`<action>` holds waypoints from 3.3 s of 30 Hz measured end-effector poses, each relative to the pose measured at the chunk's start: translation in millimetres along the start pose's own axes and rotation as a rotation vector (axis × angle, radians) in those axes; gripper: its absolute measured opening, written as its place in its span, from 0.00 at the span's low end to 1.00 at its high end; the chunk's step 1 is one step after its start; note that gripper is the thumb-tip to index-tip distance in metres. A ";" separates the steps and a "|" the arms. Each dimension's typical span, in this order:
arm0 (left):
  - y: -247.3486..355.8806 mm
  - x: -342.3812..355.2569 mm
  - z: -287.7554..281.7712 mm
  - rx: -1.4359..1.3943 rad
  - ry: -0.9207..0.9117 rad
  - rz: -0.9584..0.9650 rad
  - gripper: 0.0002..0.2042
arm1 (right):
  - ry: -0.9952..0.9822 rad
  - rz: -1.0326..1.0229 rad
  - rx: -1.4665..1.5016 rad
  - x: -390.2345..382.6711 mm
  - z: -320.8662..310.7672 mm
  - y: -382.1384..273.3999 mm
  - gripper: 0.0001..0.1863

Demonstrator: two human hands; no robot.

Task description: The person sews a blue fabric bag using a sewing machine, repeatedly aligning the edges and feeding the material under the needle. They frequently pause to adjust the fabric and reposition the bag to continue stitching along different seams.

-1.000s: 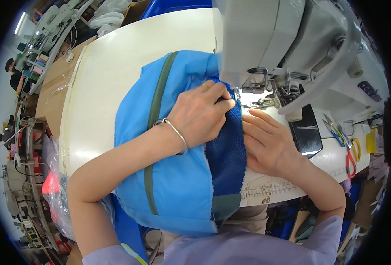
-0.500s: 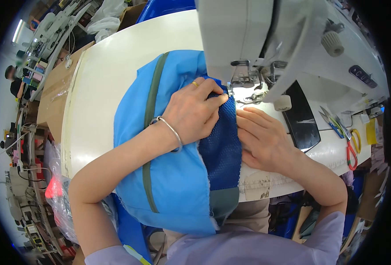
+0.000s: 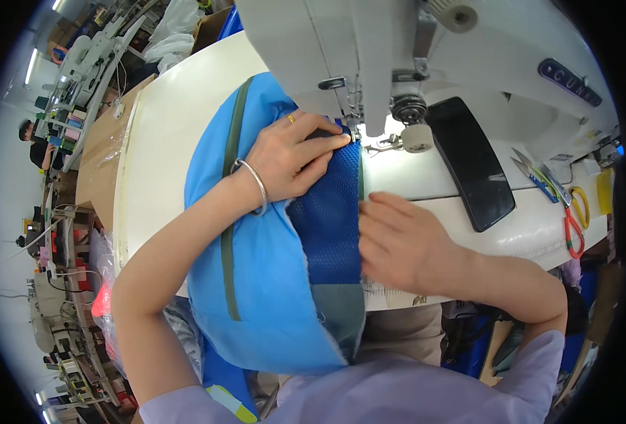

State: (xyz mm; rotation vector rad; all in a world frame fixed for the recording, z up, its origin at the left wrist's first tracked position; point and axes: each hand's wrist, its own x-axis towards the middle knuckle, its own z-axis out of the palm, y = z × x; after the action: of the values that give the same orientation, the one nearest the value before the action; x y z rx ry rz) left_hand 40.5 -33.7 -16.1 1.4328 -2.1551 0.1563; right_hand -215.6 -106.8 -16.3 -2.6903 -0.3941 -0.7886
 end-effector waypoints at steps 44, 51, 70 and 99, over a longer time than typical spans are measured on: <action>64.9 4.6 -78.2 -0.820 -0.276 -1.388 0.14 | 0.417 0.294 0.822 8.6 18.3 -156.5 0.18; 58.8 7.9 -81.9 -0.870 -0.265 -1.335 0.14 | 0.316 0.377 -0.020 -16.3 1.0 -48.1 0.06; 88.6 20.5 -66.7 -0.666 -0.445 -1.135 0.19 | 0.222 0.173 -0.015 -0.5 4.0 35.9 0.11; 103.1 22.3 -73.4 -0.437 -0.184 -0.963 0.10 | 0.188 -0.153 -0.358 32.8 9.8 31.2 0.09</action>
State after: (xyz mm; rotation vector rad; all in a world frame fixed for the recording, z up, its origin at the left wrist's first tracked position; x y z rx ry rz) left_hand -29.6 20.1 77.3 2.0515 -1.2719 -0.7631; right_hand -173.7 -126.2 -12.5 -2.8971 -0.4545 -1.2524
